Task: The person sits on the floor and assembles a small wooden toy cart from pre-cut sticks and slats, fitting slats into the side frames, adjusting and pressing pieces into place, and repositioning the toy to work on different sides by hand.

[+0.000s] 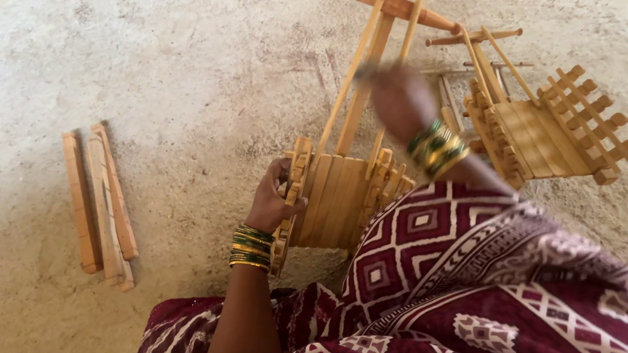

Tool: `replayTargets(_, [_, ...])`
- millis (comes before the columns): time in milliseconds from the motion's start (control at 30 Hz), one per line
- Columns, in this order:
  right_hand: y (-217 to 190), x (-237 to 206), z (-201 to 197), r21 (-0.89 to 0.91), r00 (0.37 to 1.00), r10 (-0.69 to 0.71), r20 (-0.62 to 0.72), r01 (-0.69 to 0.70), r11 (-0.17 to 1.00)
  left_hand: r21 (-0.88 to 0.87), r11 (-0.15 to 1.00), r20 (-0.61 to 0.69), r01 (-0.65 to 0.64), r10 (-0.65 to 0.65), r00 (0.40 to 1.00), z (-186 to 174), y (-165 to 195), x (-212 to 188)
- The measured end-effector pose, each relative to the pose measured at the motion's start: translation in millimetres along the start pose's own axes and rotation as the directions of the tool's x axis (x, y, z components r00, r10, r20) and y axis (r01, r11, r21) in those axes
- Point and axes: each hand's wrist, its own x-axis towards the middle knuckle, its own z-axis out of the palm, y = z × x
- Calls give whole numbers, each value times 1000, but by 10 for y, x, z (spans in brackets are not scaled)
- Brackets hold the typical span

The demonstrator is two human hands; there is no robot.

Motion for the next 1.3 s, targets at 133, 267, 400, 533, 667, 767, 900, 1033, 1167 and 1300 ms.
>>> replayTargets(133, [-223,-362,352,-164,696,-585,-416,575,801,79,996,-6,-47,48,999,-20,10,-28])
replayTargets(267, [-113,-322,309,-267,709,-563,-425,496,826,77,993,-11,85,-84,996,-4,66,-76])
replayTargets(400, [219,81,-69,-106,873,-262,-412,239,965,92,996,-1,10,-10,1000,14,102,-110])
replayTargets(533, [232,238,-152,-289,602,-325,-730,160,944,-8,999,21,-31,32,999,-1,56,-104])
replayTargets(667, [-151,-17,218,24,930,-280,-237,294,955,-9,998,-15,-56,55,998,-52,-26,-75])
replayTargets(767, [-373,-236,495,-183,718,-609,-338,585,790,7,999,-36,-38,38,999,-94,-67,-62])
replayTargets(900, [-224,-197,447,-371,846,-515,-136,438,819,3,995,-53,98,-98,994,-108,-76,-58])
replayTargets(1033, [308,137,-21,-401,718,-383,-580,158,902,37,997,-20,-68,69,997,-92,-70,-67])
replayTargets(1167, [635,309,-367,-308,544,-322,-775,120,944,-18,999,37,-33,34,999,-100,-90,-63])
replayTargets(1300, [547,126,-278,-84,903,-104,-417,76,994,-15,998,26,-57,57,998,-127,-143,-49])
